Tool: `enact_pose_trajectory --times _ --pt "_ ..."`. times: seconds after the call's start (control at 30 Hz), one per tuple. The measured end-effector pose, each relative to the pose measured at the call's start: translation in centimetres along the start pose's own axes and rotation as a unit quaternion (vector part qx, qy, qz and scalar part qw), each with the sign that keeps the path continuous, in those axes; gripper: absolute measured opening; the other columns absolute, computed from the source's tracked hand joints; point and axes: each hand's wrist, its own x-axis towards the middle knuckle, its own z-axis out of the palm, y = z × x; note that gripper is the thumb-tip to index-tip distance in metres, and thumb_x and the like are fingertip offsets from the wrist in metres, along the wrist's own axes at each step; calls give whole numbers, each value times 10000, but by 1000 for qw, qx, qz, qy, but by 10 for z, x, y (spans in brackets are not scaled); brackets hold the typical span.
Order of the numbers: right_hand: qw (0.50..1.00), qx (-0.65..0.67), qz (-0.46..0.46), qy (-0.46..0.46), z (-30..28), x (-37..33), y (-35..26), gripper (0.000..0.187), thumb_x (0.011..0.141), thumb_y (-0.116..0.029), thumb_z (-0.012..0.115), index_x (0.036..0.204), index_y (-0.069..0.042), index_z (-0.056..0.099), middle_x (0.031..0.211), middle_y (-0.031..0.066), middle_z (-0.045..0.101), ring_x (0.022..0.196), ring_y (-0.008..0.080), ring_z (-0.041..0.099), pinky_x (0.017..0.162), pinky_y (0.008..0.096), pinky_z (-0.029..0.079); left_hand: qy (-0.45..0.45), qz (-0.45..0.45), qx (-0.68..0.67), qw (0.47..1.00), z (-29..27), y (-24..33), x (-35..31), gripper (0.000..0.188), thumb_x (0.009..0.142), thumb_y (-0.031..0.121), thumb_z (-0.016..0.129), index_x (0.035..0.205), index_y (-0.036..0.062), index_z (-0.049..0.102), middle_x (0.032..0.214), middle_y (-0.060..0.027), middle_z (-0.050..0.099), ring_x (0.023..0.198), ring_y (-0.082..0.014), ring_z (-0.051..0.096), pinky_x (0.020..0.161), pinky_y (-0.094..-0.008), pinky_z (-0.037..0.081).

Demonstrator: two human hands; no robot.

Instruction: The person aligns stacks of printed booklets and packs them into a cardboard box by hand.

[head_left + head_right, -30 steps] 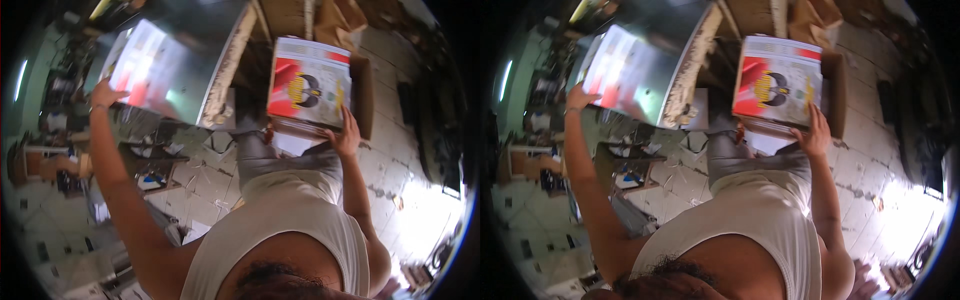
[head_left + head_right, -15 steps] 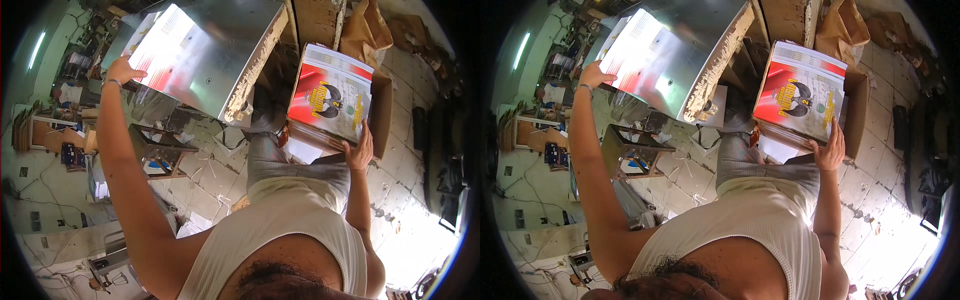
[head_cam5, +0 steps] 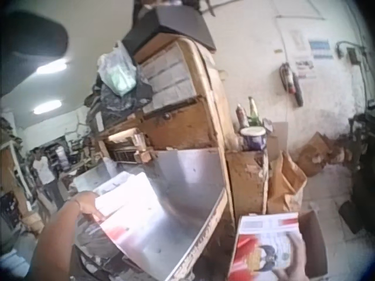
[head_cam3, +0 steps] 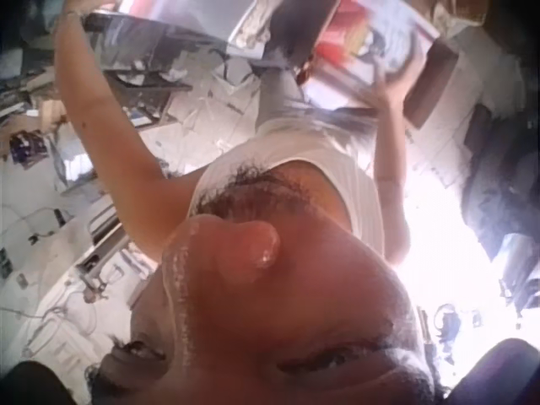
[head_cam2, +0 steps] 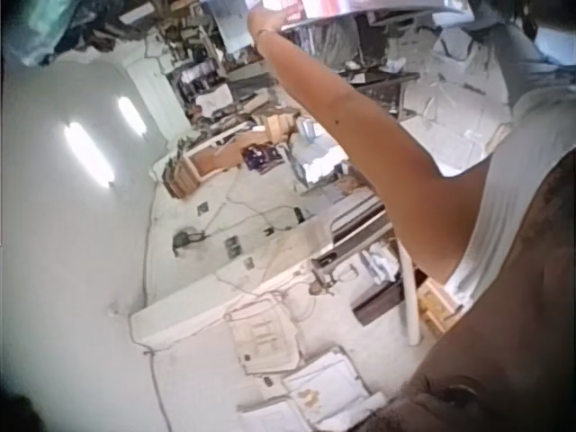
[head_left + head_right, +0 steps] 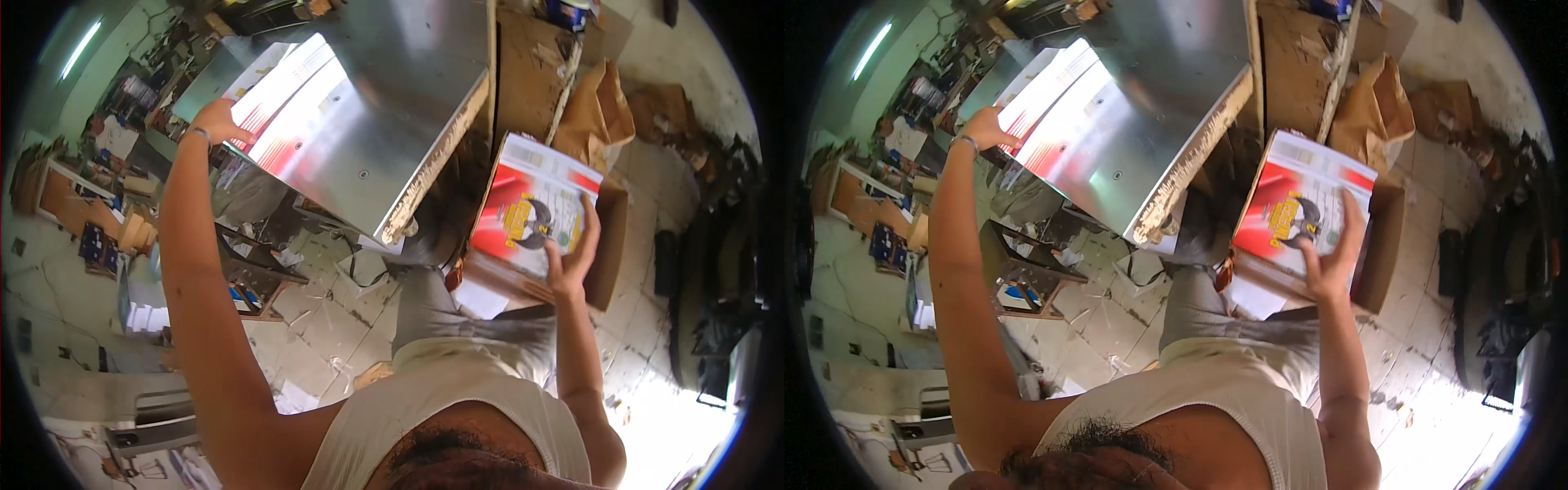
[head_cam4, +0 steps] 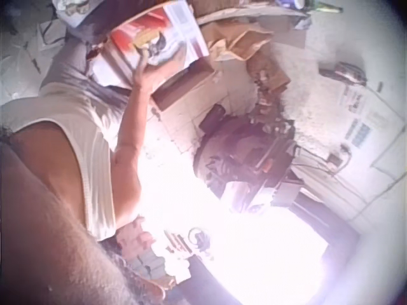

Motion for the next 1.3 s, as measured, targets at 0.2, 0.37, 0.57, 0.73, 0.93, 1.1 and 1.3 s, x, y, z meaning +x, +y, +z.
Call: enact_pose_trajectory --times 0.2,0.37,0.57,0.73,0.93,1.1,1.3 --pt "943 76 -298 -132 145 157 -130 794 801 -410 814 1454 -60 531 1442 197 531 1330 424 499 1137 560 365 -4 10 1 1000 10 -24 10 705 502 393 972 1062 23 760 1055 -199 759 991 -355 721 896 -402 541" --pt "914 36 -352 -200 300 210 -188 939 805 -320 833 1581 -169 326 1551 174 400 1445 369 385 1223 578 268 -6 -5 13 1000 6 -20 13 712 496 413 971 1057 26 765 1048 -194 762 975 -352 727 898 -404 553" --pt "884 -19 -418 -209 399 231 -221 1044 779 -310 850 1618 -206 238 1579 160 348 1490 343 333 1245 591 217 -6 -25 54 998 10 -23 16 786 490 452 969 1040 -58 732 1013 -240 749 951 -362 732 901 -402 563" --pt "872 -1 -445 -204 412 244 -221 1044 732 -346 873 1593 -210 299 1528 118 419 1454 314 385 1228 617 232 -13 -34 39 999 4 -20 7 760 503 434 968 1023 -66 729 992 -237 750 932 -354 735 867 -397 575" --pt "841 -61 -485 -232 415 258 -226 988 756 -367 846 1572 -175 324 1400 120 561 1359 312 504 1206 586 293 -1 -17 49 999 3 -15 6 727 509 420 969 997 -63 731 964 -225 753 907 -343 738 843 -399 581" --pt "820 -104 -493 -272 413 251 -239 886 789 -292 805 1534 -146 348 1327 143 616 1216 343 633 1141 520 419 18 -42 48 998 5 -9 -11 755 508 418 958 1070 -30 726 1012 -192 756 945 -350 728 859 -397 575" --pt "818 -116 -476 -302 408 255 -242 869 775 -270 809 1505 -125 360 1315 157 615 1184 393 643 1025 466 531 597 22 -85 797 78 4 -59 504 770 256 823 1206 48 679 1027 -116 704 940 -325 665 864 -432 509"
